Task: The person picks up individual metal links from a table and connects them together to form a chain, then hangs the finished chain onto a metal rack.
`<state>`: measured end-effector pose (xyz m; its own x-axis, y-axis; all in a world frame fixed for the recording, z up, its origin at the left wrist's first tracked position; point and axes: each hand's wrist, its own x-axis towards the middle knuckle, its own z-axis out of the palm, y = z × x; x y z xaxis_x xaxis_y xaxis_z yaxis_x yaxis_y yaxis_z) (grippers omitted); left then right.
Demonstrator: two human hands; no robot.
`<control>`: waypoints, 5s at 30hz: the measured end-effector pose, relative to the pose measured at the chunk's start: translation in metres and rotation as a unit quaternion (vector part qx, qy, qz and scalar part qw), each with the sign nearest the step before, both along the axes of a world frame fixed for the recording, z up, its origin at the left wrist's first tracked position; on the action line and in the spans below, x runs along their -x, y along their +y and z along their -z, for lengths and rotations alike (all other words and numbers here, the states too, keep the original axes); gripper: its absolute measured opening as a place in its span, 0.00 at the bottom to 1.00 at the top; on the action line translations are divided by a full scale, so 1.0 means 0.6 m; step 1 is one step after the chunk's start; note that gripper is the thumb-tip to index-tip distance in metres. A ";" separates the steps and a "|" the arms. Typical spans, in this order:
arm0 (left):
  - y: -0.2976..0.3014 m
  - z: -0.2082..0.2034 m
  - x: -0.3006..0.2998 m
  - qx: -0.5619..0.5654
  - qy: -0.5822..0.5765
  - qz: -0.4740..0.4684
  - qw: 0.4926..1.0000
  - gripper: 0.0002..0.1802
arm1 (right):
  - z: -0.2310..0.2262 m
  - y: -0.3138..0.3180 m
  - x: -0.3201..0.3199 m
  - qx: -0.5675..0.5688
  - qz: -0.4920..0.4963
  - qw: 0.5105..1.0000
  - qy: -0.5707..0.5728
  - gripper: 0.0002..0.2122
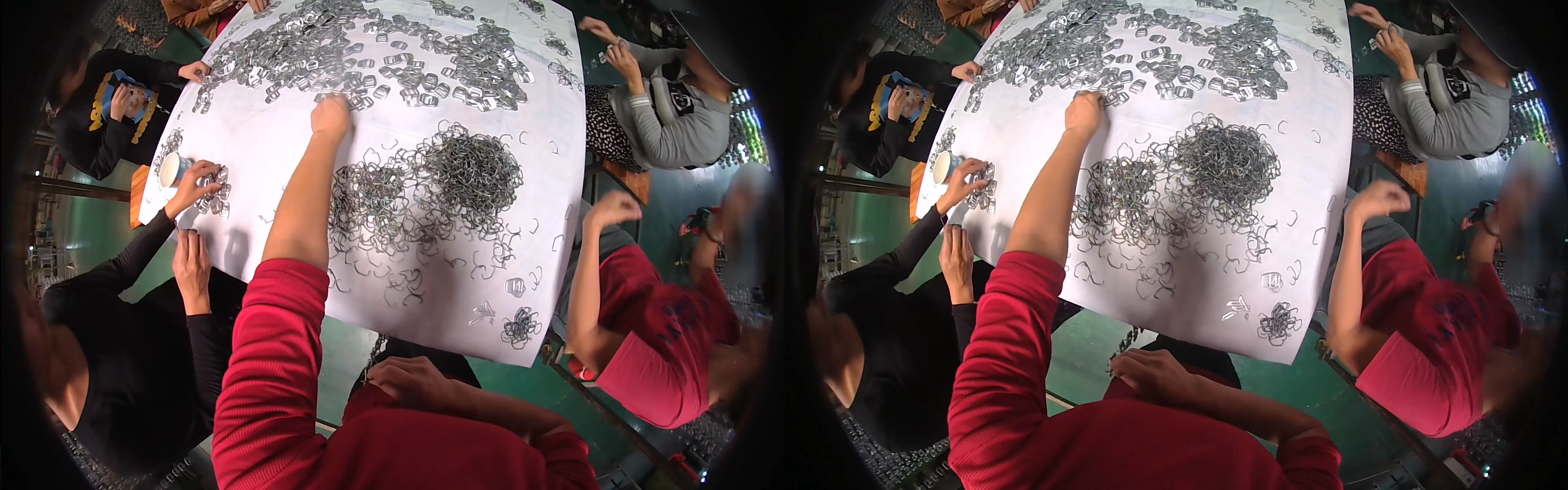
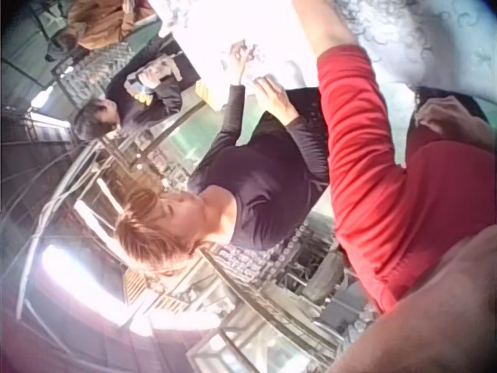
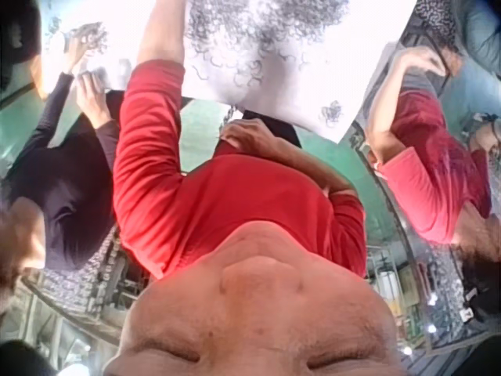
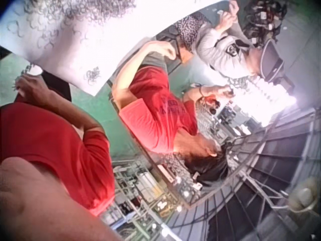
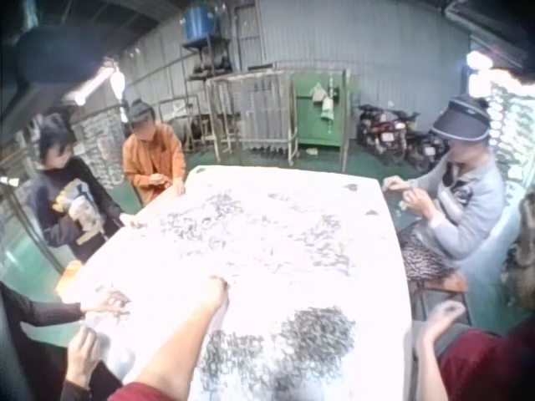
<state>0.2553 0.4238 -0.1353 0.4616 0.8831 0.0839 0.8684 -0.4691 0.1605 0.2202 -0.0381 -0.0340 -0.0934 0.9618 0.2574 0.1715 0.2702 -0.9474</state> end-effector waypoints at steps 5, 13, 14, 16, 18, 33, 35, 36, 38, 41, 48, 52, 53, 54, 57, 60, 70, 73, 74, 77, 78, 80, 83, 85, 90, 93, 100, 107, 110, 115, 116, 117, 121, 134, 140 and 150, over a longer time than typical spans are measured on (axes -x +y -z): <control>-0.100 -0.055 0.044 -0.111 -0.218 -0.050 0.968 0.09 | 0.016 -0.022 0.024 0.019 -0.019 0.999 -0.032 0.06; -0.375 -0.094 0.229 -0.018 -0.308 0.002 0.951 0.13 | 0.021 -0.042 0.082 0.020 0.054 0.998 -0.009 0.04; -0.418 -0.096 0.249 0.017 -0.271 0.002 0.963 0.11 | 0.017 -0.045 0.087 0.027 0.060 0.998 -0.008 0.06; -0.474 -0.068 0.288 -0.031 -0.169 0.075 0.982 0.08 | 0.026 -0.057 0.103 0.017 0.072 0.997 -0.015 0.05; -0.510 -0.036 0.304 -0.008 -0.121 0.119 0.985 0.09 | 0.029 -0.061 0.117 -0.002 0.085 0.996 -0.024 0.05; -0.461 -0.019 0.309 0.184 -0.085 0.147 0.968 0.23 | 0.008 -0.107 0.169 -0.004 0.158 0.987 -0.023 0.09; -0.467 -0.021 0.313 0.214 -0.106 0.130 0.962 0.22 | 0.009 -0.111 0.172 0.000 0.163 0.986 -0.029 0.08; -0.470 -0.022 0.317 0.228 -0.116 0.120 0.959 0.21 | 0.011 -0.112 0.173 0.004 0.163 0.986 -0.032 0.08; -0.487 -0.028 0.341 0.234 -0.229 0.099 0.940 0.18 | 0.016 -0.111 0.176 0.000 0.177 0.984 -0.033 0.07; -0.549 -0.065 0.382 0.251 -0.367 0.060 0.894 0.15 | 0.029 -0.108 0.178 -0.009 0.215 0.976 -0.022 0.07; -0.704 -0.165 0.465 0.341 -0.490 -0.025 0.802 0.09 | 0.026 -0.092 0.177 -0.015 0.259 0.965 -0.021 0.07; -0.736 -0.196 0.462 0.313 -0.465 -0.011 0.828 0.10 | 0.027 -0.081 0.174 -0.012 0.246 0.969 -0.016 0.08; -0.740 -0.192 0.459 0.322 -0.474 -0.016 0.819 0.10 | 0.027 -0.079 0.173 -0.003 0.241 0.970 -0.016 0.09; -0.742 -0.194 0.456 0.306 -0.468 -0.013 0.829 0.10 | 0.028 -0.077 0.171 0.006 0.236 0.971 -0.015 0.09; -0.740 -0.204 0.445 0.267 -0.454 -0.007 0.850 0.10 | 0.041 -0.069 0.162 -0.002 0.224 0.974 -0.031 0.09; -0.737 -0.190 0.444 0.249 -0.454 -0.016 0.855 0.10 | 0.031 -0.056 0.134 0.046 0.178 0.981 -0.059 0.10; -0.737 -0.175 0.429 0.222 -0.431 -0.083 0.871 0.11 | 0.153 0.165 -0.044 0.137 0.155 0.872 -0.444 0.05; -0.737 -0.171 0.432 0.212 -0.434 -0.098 0.870 0.12 | 0.160 0.183 -0.047 0.088 0.093 0.867 -0.481 0.07; -0.738 -0.168 0.433 0.206 -0.436 -0.103 0.870 0.12 | 0.155 0.186 -0.043 0.061 0.084 0.859 -0.501 0.07; -0.741 -0.165 0.431 0.225 -0.463 -0.122 0.849 0.12 | 0.117 0.159 -0.035 0.120 0.078 0.937 -0.318 0.06; -0.743 -0.162 0.431 0.221 -0.467 -0.123 0.847 0.12 | 0.099 0.144 -0.026 0.167 0.070 0.955 -0.233 0.05; -0.744 -0.155 0.431 0.212 -0.475 -0.123 0.845 0.12 | 0.061 0.106 -0.003 0.258 0.056 0.963 -0.060 0.04; -0.742 -0.157 0.427 0.203 -0.480 -0.126 0.844 0.10 | 0.005 0.046 0.044 0.269 0.034 0.950 0.154 0.05; -0.741 -0.155 0.423 0.203 -0.495 -0.131 0.834 0.09 | -0.007 0.017 0.065 0.256 0.054 0.949 0.176 0.07; -0.736 -0.154 0.410 0.191 -0.527 -0.114 0.820 0.07 | -0.011 -0.005 0.093 0.196 0.102 0.958 0.183 0.10; -0.734 -0.156 0.404 0.183 -0.503 -0.078 0.841 0.07 | -0.008 -0.003 0.102 0.141 0.145 0.965 0.168 0.08; -0.621 -0.150 0.381 0.138 -0.483 -0.077 0.861 0.07 | -0.001 -0.023 0.065 -0.012 0.128 0.992 -0.011 0.11; -0.260 -0.062 0.138 -0.014 -0.399 0.047 0.916 0.10 | 0.003 -0.007 0.018 -0.055 0.056 0.997 -0.026 0.11; -0.145 -0.025 0.052 -0.049 -0.265 0.031 0.962 0.13 | -0.011 0.005 -0.016 -0.024 -0.035 0.999 -0.002 0.15; -0.043 0.026 -0.021 -0.064 -0.090 0.033 0.993 0.13 | 0.007 0.013 -0.034 -0.035 -0.045 0.998 0.004 0.13; -0.039 0.015 -0.030 -0.030 -0.058 0.034 0.997 0.13 | 0.002 0.018 -0.040 -0.035 -0.051 0.998 0.005 0.13; -0.024 0.023 -0.022 -0.017 -0.078 0.013 0.997 0.12 | -0.004 0.023 -0.044 -0.037 -0.066 0.997 0.005 0.12; -0.039 0.002 -0.008 -0.053 -0.240 -0.007 0.969 0.11 | 0.005 0.017 -0.033 -0.047 -0.081 0.995 -0.020 0.08; -0.580 -0.175 0.385 0.361 -0.388 -0.068 0.845 0.15 | 0.029 -0.022 0.089 -0.004 0.115 0.993 -0.032 0.05; -0.693 -0.213 0.441 0.308 -0.371 -0.058 0.874 0.13 | 0.033 -0.020 0.126 0.006 0.149 0.988 -0.024 0.07; -0.715 -0.210 0.465 0.196 -0.418 -0.041 0.886 0.11 | 0.037 -0.019 0.165 0.024 0.115 0.992 -0.054 0.07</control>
